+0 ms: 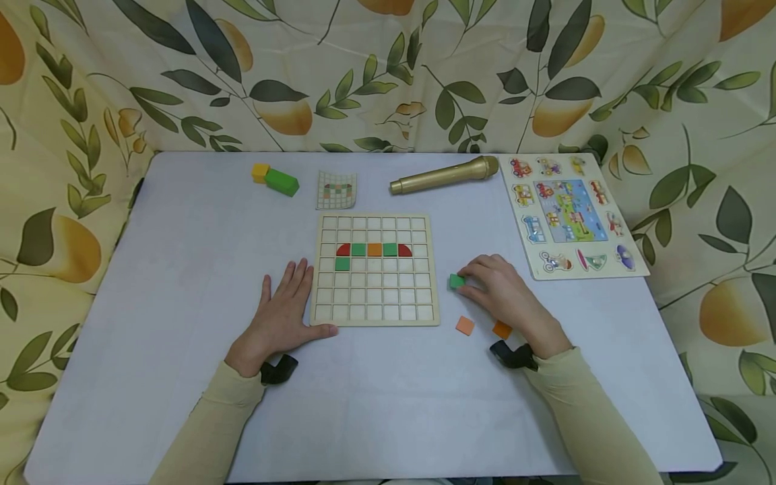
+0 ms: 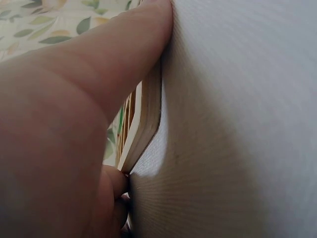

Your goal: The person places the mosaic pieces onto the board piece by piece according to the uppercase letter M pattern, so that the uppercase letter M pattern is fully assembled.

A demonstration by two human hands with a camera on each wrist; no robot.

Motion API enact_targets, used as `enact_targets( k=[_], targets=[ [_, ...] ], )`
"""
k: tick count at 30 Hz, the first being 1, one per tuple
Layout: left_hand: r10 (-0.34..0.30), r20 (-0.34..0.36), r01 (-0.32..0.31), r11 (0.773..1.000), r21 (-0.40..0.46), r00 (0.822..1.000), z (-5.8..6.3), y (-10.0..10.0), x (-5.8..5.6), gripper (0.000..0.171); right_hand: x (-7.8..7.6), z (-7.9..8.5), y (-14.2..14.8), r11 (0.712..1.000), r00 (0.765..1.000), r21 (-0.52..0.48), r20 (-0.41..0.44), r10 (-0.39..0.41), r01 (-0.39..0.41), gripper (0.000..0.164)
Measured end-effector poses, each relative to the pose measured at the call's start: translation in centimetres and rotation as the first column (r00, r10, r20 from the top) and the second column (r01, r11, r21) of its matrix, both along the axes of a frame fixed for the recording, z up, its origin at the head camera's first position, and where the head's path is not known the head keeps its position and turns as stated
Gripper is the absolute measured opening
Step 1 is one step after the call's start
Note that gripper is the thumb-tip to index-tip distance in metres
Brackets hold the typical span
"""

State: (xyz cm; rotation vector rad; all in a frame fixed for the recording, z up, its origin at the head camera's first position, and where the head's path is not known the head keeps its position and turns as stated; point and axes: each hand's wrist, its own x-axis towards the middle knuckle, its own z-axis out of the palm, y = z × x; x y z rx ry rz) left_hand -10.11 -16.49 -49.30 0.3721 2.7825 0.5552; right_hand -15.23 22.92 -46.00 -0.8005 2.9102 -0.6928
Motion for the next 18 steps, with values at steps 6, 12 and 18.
enact_targets(
  k=[6, 12, 18],
  targets=[
    [0.001, 0.0, -0.001, 1.0, 0.004, 1.0, 0.0, 0.0, 0.0, 0.124, -0.8, 0.5, -1.9, 0.999, 0.999, -0.006, 0.002, 0.044, -0.044, 0.023],
    [0.002, -0.003, -0.002, 1.0, 0.003, 1.0, 0.0, 0.0, 0.0, 0.124, -1.5, 0.8, -4.3, 0.996, 0.996, -0.008, -0.007, 0.093, -0.093, 0.024],
    [0.004, 0.0, -0.004, 1.0, 0.001, 1.0, 0.0, 0.0, 0.0, 0.124, -2.1, 1.0, -6.4, 0.993, 0.993, -0.01, 0.015, 0.119, -0.119, 0.024]
  ],
)
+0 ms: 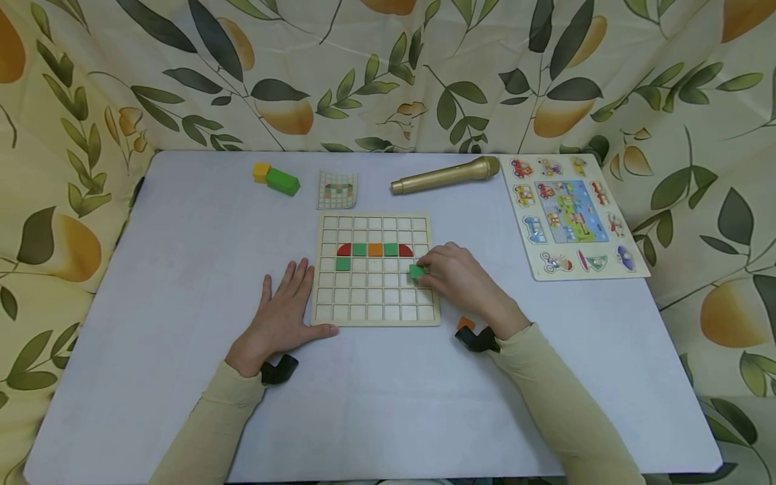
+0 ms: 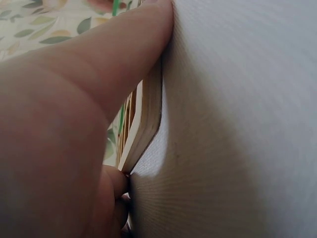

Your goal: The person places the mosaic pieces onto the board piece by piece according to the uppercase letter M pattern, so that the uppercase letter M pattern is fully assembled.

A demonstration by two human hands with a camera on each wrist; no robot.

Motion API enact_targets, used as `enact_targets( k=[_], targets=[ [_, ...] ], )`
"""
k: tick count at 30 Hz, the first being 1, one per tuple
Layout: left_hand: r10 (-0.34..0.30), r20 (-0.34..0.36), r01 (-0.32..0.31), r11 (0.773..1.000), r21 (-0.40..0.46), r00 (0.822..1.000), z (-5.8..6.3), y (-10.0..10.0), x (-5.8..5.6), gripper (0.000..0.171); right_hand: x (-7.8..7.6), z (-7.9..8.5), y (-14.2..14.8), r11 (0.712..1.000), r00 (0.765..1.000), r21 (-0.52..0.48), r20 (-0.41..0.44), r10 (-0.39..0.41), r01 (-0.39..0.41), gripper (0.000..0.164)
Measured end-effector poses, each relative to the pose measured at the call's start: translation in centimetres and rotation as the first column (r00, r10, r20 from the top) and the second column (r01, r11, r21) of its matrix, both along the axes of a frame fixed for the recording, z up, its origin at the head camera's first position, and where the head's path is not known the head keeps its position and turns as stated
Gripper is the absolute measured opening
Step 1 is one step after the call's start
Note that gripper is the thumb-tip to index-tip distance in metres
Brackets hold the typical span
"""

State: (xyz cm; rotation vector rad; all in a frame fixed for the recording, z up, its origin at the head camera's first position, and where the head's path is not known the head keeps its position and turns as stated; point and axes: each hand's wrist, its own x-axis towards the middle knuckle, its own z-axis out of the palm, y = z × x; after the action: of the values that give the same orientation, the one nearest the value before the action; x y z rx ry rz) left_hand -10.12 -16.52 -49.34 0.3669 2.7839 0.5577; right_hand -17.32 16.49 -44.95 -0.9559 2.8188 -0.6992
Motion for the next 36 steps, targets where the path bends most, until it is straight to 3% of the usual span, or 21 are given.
enact_targets(
  k=[13, 36],
  targets=[
    [-0.005, 0.004, 0.005, 1.0, -0.015, 1.0, -0.1, 0.0, -0.1, 0.125, -1.5, -0.1, -3.5, 0.998, 0.998, 0.022, 0.007, 0.062, -0.062, 0.024],
    [-0.01, 0.013, 0.011, 1.0, -0.017, 1.0, -0.2, -0.1, -0.1, 0.125, -2.8, -0.3, -7.0, 0.992, 0.998, 0.113, 0.013, 0.06, -0.061, 0.022]
  ],
)
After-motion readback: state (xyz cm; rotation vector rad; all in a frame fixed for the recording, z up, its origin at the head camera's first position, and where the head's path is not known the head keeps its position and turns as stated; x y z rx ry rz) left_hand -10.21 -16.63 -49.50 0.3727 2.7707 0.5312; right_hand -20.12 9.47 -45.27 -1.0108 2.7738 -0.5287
